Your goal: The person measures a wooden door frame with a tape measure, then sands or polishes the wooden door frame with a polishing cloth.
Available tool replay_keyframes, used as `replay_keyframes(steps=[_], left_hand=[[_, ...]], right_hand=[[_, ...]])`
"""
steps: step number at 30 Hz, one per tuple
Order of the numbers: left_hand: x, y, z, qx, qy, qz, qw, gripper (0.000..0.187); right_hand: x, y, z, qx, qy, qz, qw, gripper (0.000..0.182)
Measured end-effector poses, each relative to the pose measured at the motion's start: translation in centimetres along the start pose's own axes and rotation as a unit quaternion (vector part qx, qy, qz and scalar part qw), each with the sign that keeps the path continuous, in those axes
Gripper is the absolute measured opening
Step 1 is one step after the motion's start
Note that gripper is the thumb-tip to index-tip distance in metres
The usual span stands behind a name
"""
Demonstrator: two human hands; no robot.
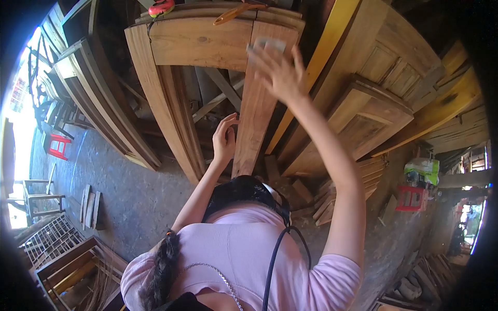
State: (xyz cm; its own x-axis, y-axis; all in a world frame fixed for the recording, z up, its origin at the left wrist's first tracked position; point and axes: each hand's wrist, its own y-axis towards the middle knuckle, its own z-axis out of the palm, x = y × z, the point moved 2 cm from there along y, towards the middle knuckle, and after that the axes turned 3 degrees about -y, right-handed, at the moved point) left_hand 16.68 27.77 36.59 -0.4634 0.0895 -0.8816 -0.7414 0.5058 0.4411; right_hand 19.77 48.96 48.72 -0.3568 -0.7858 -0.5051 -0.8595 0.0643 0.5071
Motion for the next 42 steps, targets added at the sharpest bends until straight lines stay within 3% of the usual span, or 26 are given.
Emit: replay_keyframes(steps=[1, 2, 4, 5, 6, 7, 8, 10, 12, 17, 18, 20, 22, 23, 25, 26, 28, 30, 32, 35, 36, 37, 40, 42], left_hand=[[-0.1, -0.1, 0.1, 0.026, 0.01, 0.002, 1.0, 0.032], [-0.2, -0.1, 0.2, 0.05, 0.02, 0.008, 0.999, 0.031], [-0.4, -0.1, 0.4, 0.057, 0.022, 0.033, 0.998, 0.028], [-0.8, 0.0, 0.5, 0.071, 0.025, 0.05, 0.996, 0.029], [-1.3, -0.1, 0.5, 0.085, 0.028, 0.066, 0.994, 0.03], [-1.6, -0.1, 0.3, 0.098, 0.021, 0.037, 0.994, 0.03], [-1.4, -0.2, 0.2, 0.099, 0.02, 0.034, 0.994, 0.03], [-0.8, 0.0, 0.0, 0.066, 0.046, 0.061, 0.995, 0.03], [0.6, -0.1, -0.1, 0.08, 0.056, 0.021, 0.995, 0.031], [4.3, 0.6, 0.6, 0.058, 0.111, -0.025, 0.992, 0.036], [4.4, 0.5, 0.5, 0.045, 0.128, -0.019, 0.991, 0.036], [4.7, 0.0, 0.4, 0.044, 0.13, -0.028, 0.99, 0.036], [5.2, -0.5, 0.2, 0.047, 0.126, -0.054, 0.989, 0.035], [5.5, -0.7, 0.1, 0.041, 0.123, -0.05, 0.99, 0.034], [5.3, -0.7, -0.1, 0.046, 0.124, -0.057, 0.99, 0.033], [5.2, -1.2, -0.2, 0.058, 0.124, -0.068, 0.988, 0.032], [5.1, -1.6, 0.2, 0.058, 0.108, -0.078, 0.989, 0.031], [4.6, -1.6, 0.4, 0.054, 0.091, -0.084, 0.991, 0.031], [4.1, -2.1, 0.5, 0.063, 0.098, -0.098, 0.988, 0.031], [4.7, -2.4, 0.6, 0.078, 0.121, -0.074, 0.987, 0.036], [4.8, -2.2, 0.5, 0.075, 0.117, -0.071, 0.988, 0.036], [4.8, -2.1, 0.3, 0.074, 0.127, -0.063, 0.987, 0.036], [4.8, -1.5, 0.1, 0.073, 0.134, -0.055, 0.987, 0.038], [4.7, -1.4, 0.4, 0.068, 0.136, -0.056, 0.987, 0.037]], right_hand=[[-1.6, 1.9, -0.3, -0.07, 0.094, 0.027, 0.993, 0.058], [-2.3, 2.5, -1.5, -0.037, 0.011, 0.053, 0.998, 0.06], [-0.8, 1.7, 0.0, -0.123, 0.141, 0.05, 0.981, 0.063], [0.9, 0.0, 0.6, -0.054, 0.108, 0.041, 0.992, 0.065], [2.9, -2.3, 1.3, 0.015, 0.027, -0.008, 0.999, 0.066], [5.1, -5.3, 3.7, 0.008, 0.058, -0.058, 0.997, 0.069], [6.9, -8.1, 4.8, 0.055, -0.096, -0.162, 0.98, 0.069], [6.6, -9.4, 4.2, 0.075, -0.078, -0.225, 0.968, 0.065], [3.5, -6.5, 5.2, -0.03, -0.087, -0.205, 0.974, 0.061], [-3.1, 1.3, -0.6, -0.087, 0.03, 0.006, 0.996, 0.057], [-1.9, 0.3, 0.1, -0.084, 0.031, 0.005, 0.996, 0.057], [2.7, -3.7, 2.6, -0.08, 0.155, -0.023, 0.984, 0.058], [6.8, -10.1, 5.3, 0.048, 0.19, -0.151, 0.969, 0.058], [6.2, -10.3, 5.6, 0.045, 0.192, -0.151, 0.969, 0.058], [4.9, -9.7, 6.9, 0.038, -0.091, -0.268, 0.958, 0.058], [2.9, -7.6, 5.5, -0.009, 0.096, -0.23, 0.968, 0.057], [-0.9, -3.1, 2.5, -0.071, -0.011, -0.166, 0.984, 0.058], [-2.8, -0.9, 1.6, -0.12, 0.033, -0.12, 0.985, 0.061], [-2.7, -0.7, 1.5, -0.135, 0.1, 0.009, 0.986, 0.066], [3.7, -8.2, 3.9, 0.031, 0.036, -0.065, 0.997, 0.072], [5.1, -11.2, 5.2, 0.08, 0.146, -0.105, 0.98, 0.073], [5.6, -12.7, 5.2, 0.098, 0.148, -0.152, 0.972, 0.072], [1.9, -10.1, 6.7, 0.032, 0.045, -0.219, 0.974, 0.07], [-1.5, -6.0, 4.5, -0.056, 0.003, -0.183, 0.981, 0.06]])
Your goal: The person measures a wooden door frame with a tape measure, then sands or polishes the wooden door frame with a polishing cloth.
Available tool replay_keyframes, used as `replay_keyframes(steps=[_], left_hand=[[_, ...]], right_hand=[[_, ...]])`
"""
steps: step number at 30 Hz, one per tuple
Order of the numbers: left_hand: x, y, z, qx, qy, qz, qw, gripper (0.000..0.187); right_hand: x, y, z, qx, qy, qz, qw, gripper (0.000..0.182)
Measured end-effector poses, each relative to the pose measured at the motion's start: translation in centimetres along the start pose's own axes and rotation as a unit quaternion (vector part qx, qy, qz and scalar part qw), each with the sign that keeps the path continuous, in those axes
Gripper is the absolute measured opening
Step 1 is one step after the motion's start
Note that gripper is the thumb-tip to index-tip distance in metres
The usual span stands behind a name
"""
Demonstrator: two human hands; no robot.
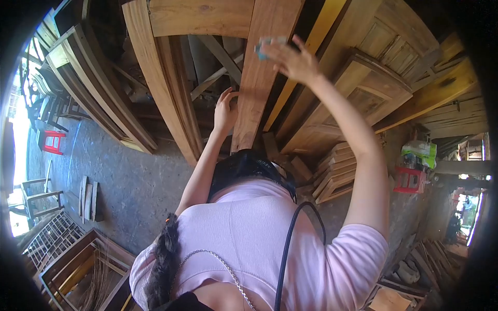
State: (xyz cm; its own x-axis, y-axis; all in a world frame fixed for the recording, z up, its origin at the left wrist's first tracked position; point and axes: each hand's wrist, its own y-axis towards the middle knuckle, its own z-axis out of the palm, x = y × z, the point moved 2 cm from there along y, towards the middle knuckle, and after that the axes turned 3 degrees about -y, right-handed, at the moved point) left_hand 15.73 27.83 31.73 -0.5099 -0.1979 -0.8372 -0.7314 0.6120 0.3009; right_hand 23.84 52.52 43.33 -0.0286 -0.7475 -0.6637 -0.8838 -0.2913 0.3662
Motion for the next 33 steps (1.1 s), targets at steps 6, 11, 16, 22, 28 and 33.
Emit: replay_keyframes(steps=[6, 11, 16, 22, 28, 33], left_hand=[[-0.5, -1.0, 1.0, 0.016, -0.028, 0.003, 0.999, 0.035], [0.2, -0.9, 0.9, 0.011, 0.003, 0.015, 1.0, 0.035], [-0.1, -0.8, 1.2, 0.03, 0.003, -0.001, 1.0, 0.036], [-0.6, -1.4, 1.9, 0.022, 0.036, 0.043, 0.998, 0.038], [-0.4, -0.7, 1.8, 0.1, 0.067, 0.025, 0.992, 0.049], [-0.2, -0.9, 2.6, 0.12, 0.074, 0.005, 0.99, 0.053]], right_hand=[[0.9, 1.7, -1.9, -0.057, 0.089, 0.191, 0.976, 0.067], [5.4, -3.0, 0.8, 0.111, 0.088, 0.009, 0.99, 0.062], [-5.9, 3.6, -3.1, -0.027, -0.013, 0.097, 0.995, 0.056], [8.4, -2.0, 0.2, 0.093, 0.174, 0.104, 0.975, 0.057], [-1.3, 3.0, -1.7, 0.043, 0.001, 0.107, 0.993, 0.058], [-0.9, 6.3, -2.9, -0.033, 0.037, 0.229, 0.972, 0.065]])
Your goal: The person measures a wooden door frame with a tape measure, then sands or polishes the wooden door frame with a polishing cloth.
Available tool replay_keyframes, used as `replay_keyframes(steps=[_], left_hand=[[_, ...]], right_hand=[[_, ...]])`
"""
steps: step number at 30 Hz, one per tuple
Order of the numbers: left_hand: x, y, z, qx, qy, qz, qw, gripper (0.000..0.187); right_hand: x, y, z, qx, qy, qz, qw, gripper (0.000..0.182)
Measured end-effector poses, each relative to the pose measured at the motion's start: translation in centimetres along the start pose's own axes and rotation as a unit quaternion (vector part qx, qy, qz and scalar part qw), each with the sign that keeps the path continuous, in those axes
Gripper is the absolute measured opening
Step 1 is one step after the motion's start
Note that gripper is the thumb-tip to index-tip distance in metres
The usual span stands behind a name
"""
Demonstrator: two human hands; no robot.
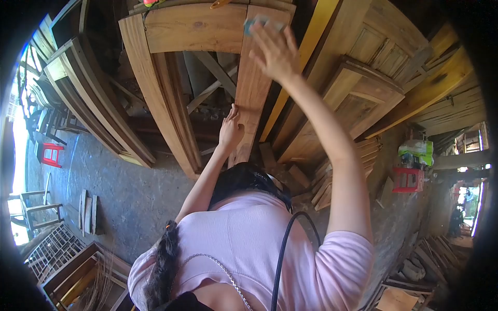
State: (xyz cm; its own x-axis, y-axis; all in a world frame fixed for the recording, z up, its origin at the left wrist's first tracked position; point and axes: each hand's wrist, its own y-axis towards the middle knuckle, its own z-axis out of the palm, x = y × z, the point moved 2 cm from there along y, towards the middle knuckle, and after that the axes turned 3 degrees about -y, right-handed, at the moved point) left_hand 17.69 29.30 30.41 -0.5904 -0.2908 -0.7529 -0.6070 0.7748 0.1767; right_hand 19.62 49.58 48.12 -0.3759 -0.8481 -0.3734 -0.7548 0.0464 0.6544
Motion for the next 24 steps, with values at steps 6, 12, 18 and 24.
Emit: replay_keyframes(steps=[6, 12, 18, 24], left_hand=[[0.0, -0.1, 0.3, 0.013, 0.031, -0.008, 0.999, 0.053], [-0.5, -0.3, 0.3, 0.017, 0.017, -0.016, 1.0, 0.055], [-0.1, -0.1, 0.3, 0.014, 0.039, -0.013, 0.999, 0.053], [0.2, -0.4, 0.7, 0.029, 0.02, -0.022, 0.999, 0.052]], right_hand=[[1.6, -4.7, 2.5, 0.047, 0.04, -0.219, 0.974, 0.062], [-1.9, 4.0, -1.2, -0.09, 0.105, -0.078, 0.987, 0.061], [4.1, -10.6, 3.8, 0.149, 0.001, -0.229, 0.962, 0.064], [-1.0, 0.2, -1.1, 0.028, 0.001, -0.105, 0.994, 0.059]])
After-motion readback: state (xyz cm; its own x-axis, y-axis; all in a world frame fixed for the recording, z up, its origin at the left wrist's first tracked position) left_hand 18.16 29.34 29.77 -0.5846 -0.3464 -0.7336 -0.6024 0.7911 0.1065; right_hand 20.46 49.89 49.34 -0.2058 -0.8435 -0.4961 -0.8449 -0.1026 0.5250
